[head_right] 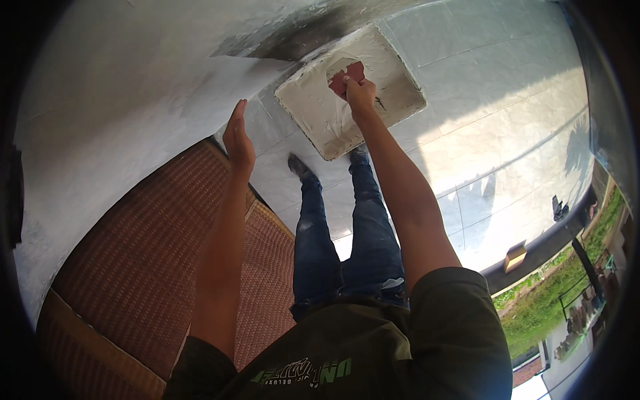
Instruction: The person applies wall putty to a damaged exterior wall and smooths it with a putty knife.
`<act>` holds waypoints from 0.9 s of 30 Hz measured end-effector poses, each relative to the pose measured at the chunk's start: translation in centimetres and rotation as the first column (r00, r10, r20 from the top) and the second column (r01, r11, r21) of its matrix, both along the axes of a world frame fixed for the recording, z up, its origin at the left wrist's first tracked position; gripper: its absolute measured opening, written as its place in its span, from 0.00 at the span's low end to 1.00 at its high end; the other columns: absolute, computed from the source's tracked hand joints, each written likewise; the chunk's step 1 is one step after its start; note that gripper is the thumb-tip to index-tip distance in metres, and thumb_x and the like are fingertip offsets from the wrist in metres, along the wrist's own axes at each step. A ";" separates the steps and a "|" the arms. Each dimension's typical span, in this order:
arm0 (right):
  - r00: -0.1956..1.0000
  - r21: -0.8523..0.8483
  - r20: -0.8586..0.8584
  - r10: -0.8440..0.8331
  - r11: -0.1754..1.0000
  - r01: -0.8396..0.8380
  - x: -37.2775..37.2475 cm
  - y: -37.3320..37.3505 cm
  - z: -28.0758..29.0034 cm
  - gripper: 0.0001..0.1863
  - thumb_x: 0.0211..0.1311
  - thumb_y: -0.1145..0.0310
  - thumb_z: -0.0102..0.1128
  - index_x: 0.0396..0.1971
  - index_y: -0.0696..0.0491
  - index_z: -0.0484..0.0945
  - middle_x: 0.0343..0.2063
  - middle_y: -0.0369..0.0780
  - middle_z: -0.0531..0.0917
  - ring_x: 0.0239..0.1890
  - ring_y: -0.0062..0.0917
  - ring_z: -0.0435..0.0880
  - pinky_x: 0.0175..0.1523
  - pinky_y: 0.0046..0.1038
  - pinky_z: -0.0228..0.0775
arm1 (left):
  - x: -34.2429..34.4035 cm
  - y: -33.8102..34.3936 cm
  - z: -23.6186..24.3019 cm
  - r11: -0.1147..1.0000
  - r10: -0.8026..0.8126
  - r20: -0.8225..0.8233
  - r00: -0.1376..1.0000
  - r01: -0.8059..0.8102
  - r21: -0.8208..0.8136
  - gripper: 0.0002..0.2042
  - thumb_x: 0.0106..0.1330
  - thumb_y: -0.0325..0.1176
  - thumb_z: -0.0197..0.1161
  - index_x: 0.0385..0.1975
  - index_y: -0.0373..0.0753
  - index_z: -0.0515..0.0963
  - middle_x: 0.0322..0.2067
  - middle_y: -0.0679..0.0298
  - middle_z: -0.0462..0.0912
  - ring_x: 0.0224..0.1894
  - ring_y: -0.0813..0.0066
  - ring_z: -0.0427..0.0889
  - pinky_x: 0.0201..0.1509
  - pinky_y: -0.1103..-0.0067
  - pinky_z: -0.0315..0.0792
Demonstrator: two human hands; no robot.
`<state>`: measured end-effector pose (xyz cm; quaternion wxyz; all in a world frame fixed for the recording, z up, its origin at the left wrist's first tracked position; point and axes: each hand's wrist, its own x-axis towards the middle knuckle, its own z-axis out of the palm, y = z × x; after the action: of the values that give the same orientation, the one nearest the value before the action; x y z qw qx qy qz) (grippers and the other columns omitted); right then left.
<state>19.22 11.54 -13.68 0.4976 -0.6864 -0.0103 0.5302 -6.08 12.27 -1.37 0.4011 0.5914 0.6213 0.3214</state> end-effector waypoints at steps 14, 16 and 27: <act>0.965 -0.118 0.260 0.039 0.993 -0.009 -0.6 1.2 -6.1 0.12 0.54 0.69 0.67 0.25 0.65 0.80 0.26 0.43 0.83 0.27 0.25 0.83 0.33 0.28 0.80 | 2.3 -2.5 -2.5 0.993 0.000 0.000 1.000 0.000 -0.121 0.23 0.76 0.40 0.42 0.60 0.26 0.70 0.58 0.46 0.75 0.63 0.58 0.72 0.68 0.71 0.60; 0.994 -0.023 0.097 -0.043 0.999 0.045 -0.9 1.7 -6.1 0.09 0.58 0.73 0.65 0.30 0.64 0.78 0.31 0.43 0.82 0.31 0.26 0.83 0.38 0.29 0.81 | 1.9 -2.9 -2.7 0.990 0.006 -0.010 1.000 -0.007 -0.139 0.24 0.76 0.40 0.42 0.60 0.26 0.70 0.58 0.46 0.75 0.63 0.58 0.72 0.68 0.71 0.60; 0.942 0.104 -0.322 -0.099 0.985 0.139 -2.0 1.7 -5.4 0.12 0.65 0.73 0.58 0.44 0.64 0.72 0.41 0.45 0.80 0.41 0.32 0.83 0.51 0.35 0.82 | 0.8 -5.2 -1.8 0.979 0.032 -0.040 0.999 -0.040 -0.200 0.24 0.76 0.42 0.42 0.60 0.28 0.69 0.58 0.47 0.75 0.62 0.59 0.73 0.66 0.72 0.62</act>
<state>17.19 13.26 -19.13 0.5660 -0.5596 0.0775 0.6004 -5.32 7.10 -3.19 0.4415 0.5422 0.6685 0.2532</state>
